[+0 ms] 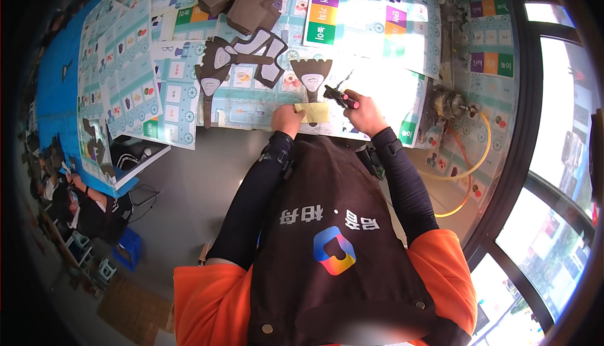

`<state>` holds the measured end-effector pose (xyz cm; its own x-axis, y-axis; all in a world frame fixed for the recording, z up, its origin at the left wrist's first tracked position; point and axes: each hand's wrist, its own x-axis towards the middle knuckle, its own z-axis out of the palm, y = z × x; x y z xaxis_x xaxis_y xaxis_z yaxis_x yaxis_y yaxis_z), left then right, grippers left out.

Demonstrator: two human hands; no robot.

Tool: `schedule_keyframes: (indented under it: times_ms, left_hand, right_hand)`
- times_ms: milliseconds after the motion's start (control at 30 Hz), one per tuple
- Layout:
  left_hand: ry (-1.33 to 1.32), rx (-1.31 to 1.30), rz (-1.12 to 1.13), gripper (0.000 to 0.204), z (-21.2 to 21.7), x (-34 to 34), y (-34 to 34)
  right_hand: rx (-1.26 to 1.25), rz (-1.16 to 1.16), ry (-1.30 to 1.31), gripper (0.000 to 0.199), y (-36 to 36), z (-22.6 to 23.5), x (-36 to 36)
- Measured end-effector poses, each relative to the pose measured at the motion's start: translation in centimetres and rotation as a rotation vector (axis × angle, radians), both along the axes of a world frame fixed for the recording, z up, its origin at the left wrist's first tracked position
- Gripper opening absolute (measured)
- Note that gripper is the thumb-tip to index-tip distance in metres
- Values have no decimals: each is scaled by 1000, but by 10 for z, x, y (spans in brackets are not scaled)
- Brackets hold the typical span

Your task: The recorder is using a spray glue gun to apply adhesive to small brown shoe components on a workstation.

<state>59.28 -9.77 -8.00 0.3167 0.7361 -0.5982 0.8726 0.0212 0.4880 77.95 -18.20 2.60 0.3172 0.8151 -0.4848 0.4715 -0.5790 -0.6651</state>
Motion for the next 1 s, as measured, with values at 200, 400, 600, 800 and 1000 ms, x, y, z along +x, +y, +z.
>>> schedule_keyframes:
  times_ms: [200, 400, 600, 800, 1000]
  left_hand:
    - [-13, -14, -5, 30, 1, -1, 2]
    - [23, -5, -23, 30, -5, -3, 1]
    - [32, 14, -31, 32, -10, -4, 2]
    - [11, -21, -27, 33, -10, -5, 3]
    - [14, 33, -40, 33, -15, -5, 2]
  right_hand:
    - [-37, 84, -84, 28, 1, 5, -4]
    - [-20, 104, -33, 26, 5, 4, -5]
    - [-1, 74, -49, 27, 8, 5, -5]
    - [-61, 73, -23, 31, 3, 2, -4]
    - [19, 0, 32, 29, -2, -3, -3]
